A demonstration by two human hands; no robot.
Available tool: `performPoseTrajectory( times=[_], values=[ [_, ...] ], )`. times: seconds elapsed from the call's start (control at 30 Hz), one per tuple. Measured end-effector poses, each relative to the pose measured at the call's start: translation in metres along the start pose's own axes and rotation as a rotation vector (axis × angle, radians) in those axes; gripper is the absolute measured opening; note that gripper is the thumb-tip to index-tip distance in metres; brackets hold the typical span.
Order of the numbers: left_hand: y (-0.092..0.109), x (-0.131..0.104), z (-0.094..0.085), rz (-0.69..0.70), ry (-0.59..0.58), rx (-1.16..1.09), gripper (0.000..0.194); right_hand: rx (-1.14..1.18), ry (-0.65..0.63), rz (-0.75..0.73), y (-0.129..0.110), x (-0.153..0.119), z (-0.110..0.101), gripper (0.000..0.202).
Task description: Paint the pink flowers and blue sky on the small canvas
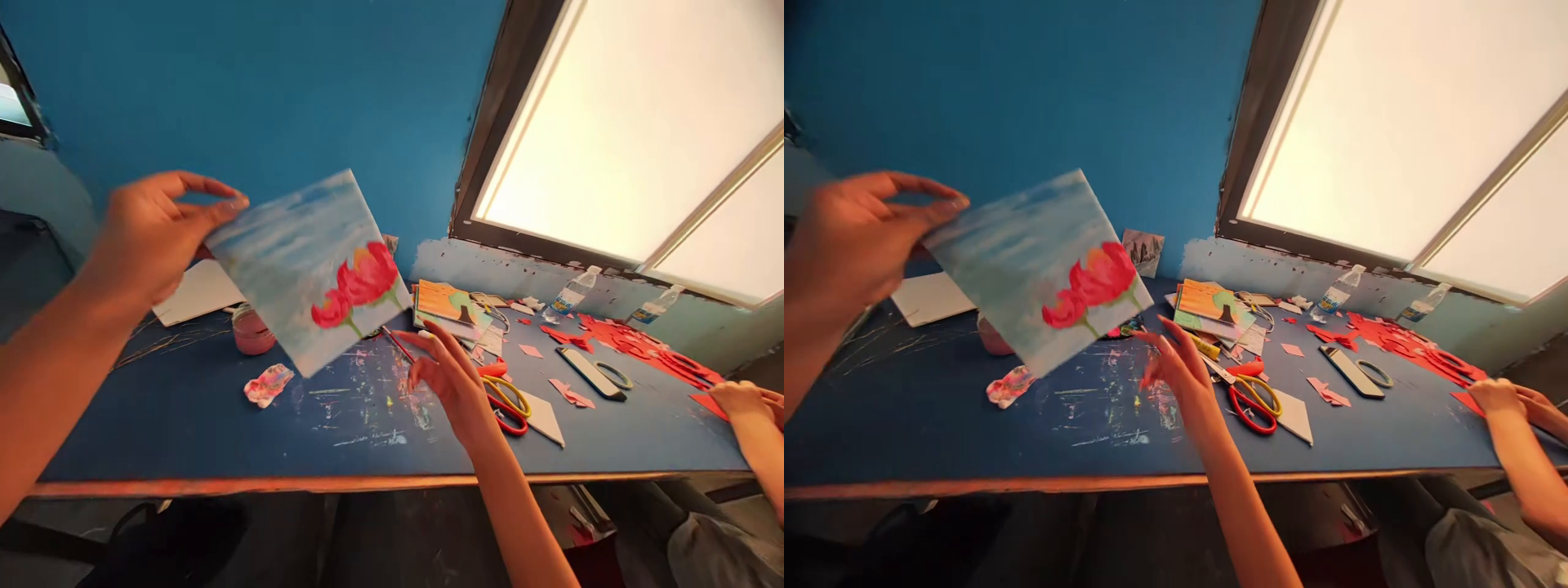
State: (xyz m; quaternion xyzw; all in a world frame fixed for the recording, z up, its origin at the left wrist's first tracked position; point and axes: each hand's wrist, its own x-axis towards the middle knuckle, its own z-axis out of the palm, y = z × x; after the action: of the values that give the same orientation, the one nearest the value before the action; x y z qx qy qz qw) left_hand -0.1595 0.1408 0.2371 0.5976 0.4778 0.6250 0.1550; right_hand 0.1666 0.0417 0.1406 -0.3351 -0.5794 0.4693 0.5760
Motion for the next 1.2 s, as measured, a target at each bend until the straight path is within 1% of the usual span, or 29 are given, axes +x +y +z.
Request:
performPoseTrajectory(
  times=[0.1,0.17,0.23,0.3,0.43,0.53,0.6,0.7,0.77,0.9,1.0,1.1,1.2],
  values=[
    [-0.016,-0.017,0.020,-0.106,-0.031,-0.171,0.045,-0.023,0.078,0.025,0.006,-0.028,-0.015,0.054],
    [-0.025,-0.023,0.027,-0.189,-0.076,-0.188,0.044,-0.041,0.121,0.046,0.015,-0.035,-0.021,0.055],
    [-0.028,-0.028,0.031,-0.240,-0.130,-0.177,0.047,-0.045,0.179,0.072,0.025,-0.034,-0.023,0.056],
    [-0.025,-0.031,0.032,-0.274,-0.180,-0.187,0.055,-0.049,0.211,0.113,0.032,-0.031,-0.023,0.057],
    [-0.016,-0.036,0.030,-0.354,-0.204,-0.223,0.074,-0.021,0.189,0.188,0.040,-0.031,-0.014,0.060],
    [-0.014,-0.036,0.025,-0.426,-0.270,-0.218,0.077,0.024,0.228,0.206,0.048,-0.035,-0.002,0.061],
    [-0.015,-0.035,0.022,-0.446,-0.300,-0.207,0.075,-0.004,0.248,0.187,0.056,-0.039,0.006,0.058],
    [-0.019,-0.034,0.019,-0.475,-0.322,-0.196,0.070,-0.071,0.232,0.163,0.067,-0.045,0.014,0.062],
    [-0.022,-0.035,0.018,-0.510,-0.352,-0.191,0.068,-0.113,0.227,0.160,0.070,-0.050,0.016,0.063],
    [-0.025,-0.040,0.020,-0.557,-0.400,-0.199,0.065,-0.183,0.156,0.142,0.069,-0.060,0.010,0.059],
    [-0.026,-0.043,0.025,-0.604,-0.441,-0.209,0.067,-0.243,0.102,0.133,0.069,-0.066,0.003,0.054],
    [-0.028,-0.044,0.034,-0.624,-0.468,-0.222,0.067,-0.300,0.099,0.094,0.072,-0.072,0.000,0.052],
    [-0.031,-0.046,0.038,-0.626,-0.472,-0.242,0.069,-0.272,0.132,0.100,0.075,-0.076,0.000,0.052]
  ],
)
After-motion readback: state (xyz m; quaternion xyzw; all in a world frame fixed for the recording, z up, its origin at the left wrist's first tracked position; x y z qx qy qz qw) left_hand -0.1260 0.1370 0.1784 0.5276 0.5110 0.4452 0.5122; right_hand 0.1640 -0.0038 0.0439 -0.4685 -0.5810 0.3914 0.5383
